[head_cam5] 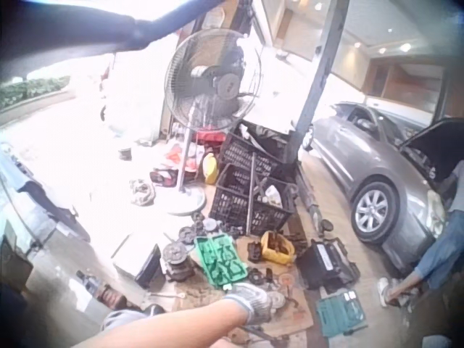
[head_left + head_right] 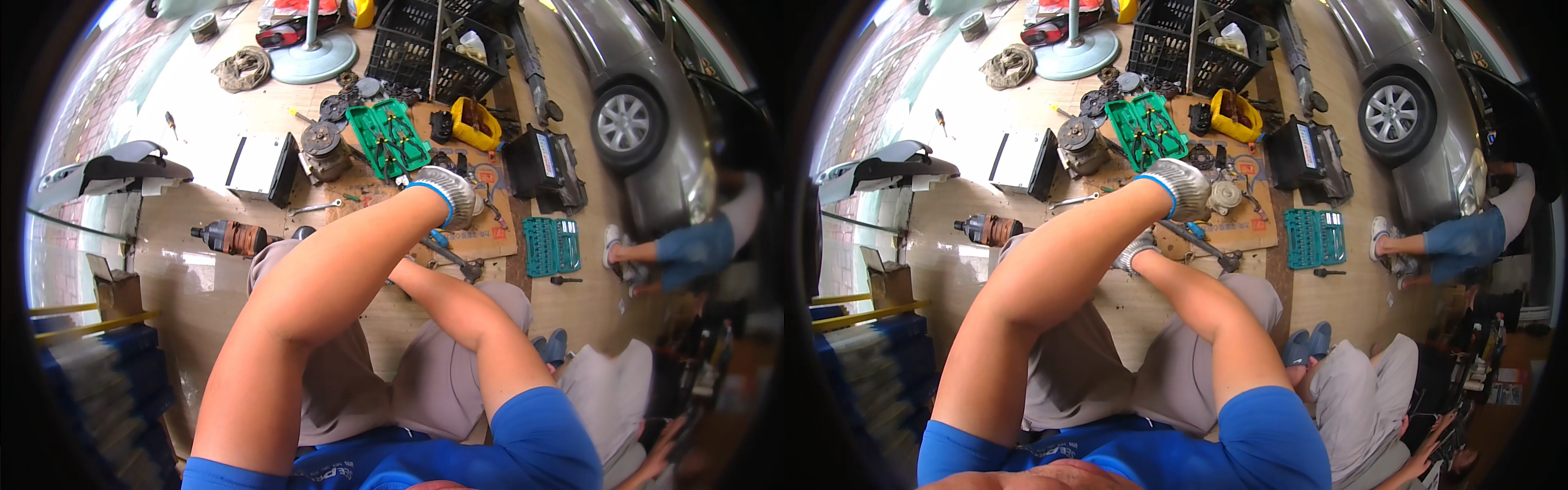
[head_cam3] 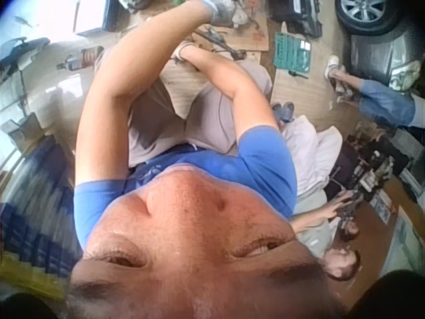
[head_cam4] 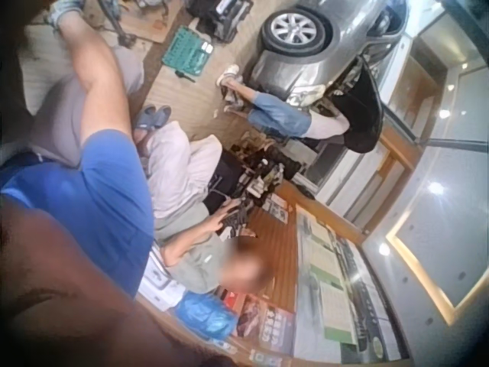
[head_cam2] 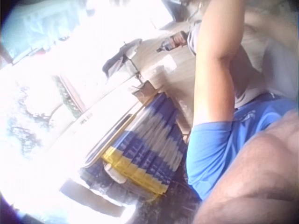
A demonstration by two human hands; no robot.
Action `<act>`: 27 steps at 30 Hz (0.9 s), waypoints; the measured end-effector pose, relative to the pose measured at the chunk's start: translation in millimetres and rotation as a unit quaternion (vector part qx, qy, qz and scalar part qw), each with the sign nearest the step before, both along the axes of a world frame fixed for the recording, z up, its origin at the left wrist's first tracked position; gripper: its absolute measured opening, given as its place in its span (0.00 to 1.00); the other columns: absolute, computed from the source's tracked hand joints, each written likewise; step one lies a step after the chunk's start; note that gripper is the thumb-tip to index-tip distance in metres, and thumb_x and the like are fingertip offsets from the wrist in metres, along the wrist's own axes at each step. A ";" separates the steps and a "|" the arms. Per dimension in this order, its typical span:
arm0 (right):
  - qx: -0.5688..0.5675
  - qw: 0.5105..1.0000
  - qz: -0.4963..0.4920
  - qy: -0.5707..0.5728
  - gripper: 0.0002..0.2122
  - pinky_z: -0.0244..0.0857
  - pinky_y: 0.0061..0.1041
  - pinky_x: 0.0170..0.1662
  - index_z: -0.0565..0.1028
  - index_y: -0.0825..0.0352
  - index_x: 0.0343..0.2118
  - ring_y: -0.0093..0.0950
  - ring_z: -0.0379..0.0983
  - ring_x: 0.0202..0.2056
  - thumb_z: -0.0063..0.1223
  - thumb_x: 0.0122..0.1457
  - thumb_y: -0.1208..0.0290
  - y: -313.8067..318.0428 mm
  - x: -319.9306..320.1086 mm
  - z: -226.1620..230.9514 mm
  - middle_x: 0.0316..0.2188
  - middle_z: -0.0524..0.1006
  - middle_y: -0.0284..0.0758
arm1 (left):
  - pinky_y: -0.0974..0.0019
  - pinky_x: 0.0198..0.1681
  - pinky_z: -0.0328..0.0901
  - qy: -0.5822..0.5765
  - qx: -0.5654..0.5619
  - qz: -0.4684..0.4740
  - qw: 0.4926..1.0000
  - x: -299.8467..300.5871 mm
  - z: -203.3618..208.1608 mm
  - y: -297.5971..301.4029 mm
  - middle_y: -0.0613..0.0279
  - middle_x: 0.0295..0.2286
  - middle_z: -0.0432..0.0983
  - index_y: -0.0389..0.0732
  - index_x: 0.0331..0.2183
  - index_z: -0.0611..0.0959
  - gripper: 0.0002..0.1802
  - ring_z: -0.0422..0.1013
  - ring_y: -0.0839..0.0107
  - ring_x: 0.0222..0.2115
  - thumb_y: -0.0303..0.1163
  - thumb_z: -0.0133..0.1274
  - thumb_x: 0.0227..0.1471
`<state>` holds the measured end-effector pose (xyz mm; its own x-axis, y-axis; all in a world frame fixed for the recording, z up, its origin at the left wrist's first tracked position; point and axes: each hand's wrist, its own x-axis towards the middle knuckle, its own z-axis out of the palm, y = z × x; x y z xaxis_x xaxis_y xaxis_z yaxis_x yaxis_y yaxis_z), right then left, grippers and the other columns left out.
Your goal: The person sits on a low stool and works on a car brake assembly, using a cordless impact wrench to tighten bolts on the hub. They also handle a brake disc and various small parts on a cardboard sheet on the floor.
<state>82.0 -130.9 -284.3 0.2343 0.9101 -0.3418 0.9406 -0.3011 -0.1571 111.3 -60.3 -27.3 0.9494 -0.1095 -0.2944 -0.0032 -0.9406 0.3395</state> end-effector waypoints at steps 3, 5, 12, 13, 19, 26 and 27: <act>0.015 1.000 -0.019 -0.011 0.39 0.44 0.42 0.72 0.53 0.57 0.73 0.40 0.46 0.73 0.38 0.64 0.37 -3.7 4.3 -19.0 0.74 0.50 0.39 | 0.52 0.44 0.74 -0.001 0.002 -0.007 1.000 4.3 -3.2 -4.3 0.49 0.39 0.84 0.42 0.37 0.90 0.23 0.81 0.52 0.40 0.48 0.53 0.52; 0.021 0.999 -0.038 -0.001 0.38 0.43 0.42 0.72 0.52 0.57 0.73 0.40 0.45 0.73 0.36 0.65 0.38 -5.2 10.6 -26.5 0.75 0.49 0.38 | 0.52 0.44 0.75 -0.002 0.001 -0.007 1.000 8.1 -4.7 -6.8 0.49 0.40 0.84 0.42 0.38 0.90 0.23 0.81 0.52 0.40 0.49 0.53 0.52; -0.049 0.999 0.006 0.013 0.43 0.36 0.42 0.74 0.46 0.54 0.74 0.41 0.38 0.75 0.38 0.63 0.34 2.3 -6.3 19.9 0.76 0.42 0.37 | 0.53 0.44 0.75 0.005 0.006 0.007 1.000 1.8 -9.6 -2.1 0.50 0.39 0.84 0.44 0.38 0.90 0.21 0.81 0.53 0.40 0.48 0.53 0.51; -0.048 0.999 0.007 0.012 0.43 0.36 0.42 0.74 0.46 0.54 0.74 0.41 0.38 0.75 0.38 0.63 0.33 1.2 -5.6 19.5 0.76 0.42 0.37 | 0.53 0.44 0.75 0.002 0.002 0.001 1.000 0.5 -4.8 -2.9 0.50 0.39 0.84 0.43 0.37 0.90 0.21 0.81 0.53 0.40 0.47 0.54 0.51; -0.045 0.999 0.017 0.008 0.43 0.36 0.42 0.74 0.46 0.54 0.74 0.41 0.38 0.75 0.39 0.62 0.33 -3.9 -5.3 10.8 0.76 0.42 0.37 | 0.53 0.42 0.74 0.012 0.000 -0.006 1.000 0.6 -1.3 -2.2 0.50 0.39 0.84 0.42 0.37 0.90 0.21 0.81 0.53 0.39 0.46 0.55 0.50; -0.051 0.998 0.031 0.005 0.44 0.36 0.42 0.74 0.46 0.55 0.74 0.41 0.38 0.75 0.40 0.61 0.33 -7.2 -1.7 11.4 0.76 0.42 0.37 | 0.51 0.41 0.74 0.016 0.010 -0.007 1.000 1.4 -8.4 0.8 0.51 0.39 0.85 0.42 0.38 0.90 0.20 0.81 0.54 0.38 0.43 0.54 0.50; -0.052 0.998 0.030 0.005 0.44 0.36 0.42 0.74 0.46 0.55 0.74 0.41 0.38 0.75 0.40 0.61 0.33 -8.1 -1.5 10.7 0.76 0.42 0.37 | 0.51 0.41 0.74 0.013 -0.001 0.001 1.000 0.9 -8.7 0.6 0.50 0.39 0.85 0.43 0.38 0.90 0.19 0.81 0.54 0.38 0.41 0.53 0.50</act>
<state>80.5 -139.0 -273.5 0.1771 0.8821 -0.4365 0.9559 -0.2596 -0.1370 112.2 -59.7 -36.0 0.9416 -0.1072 -0.3193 0.0085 -0.9401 0.3408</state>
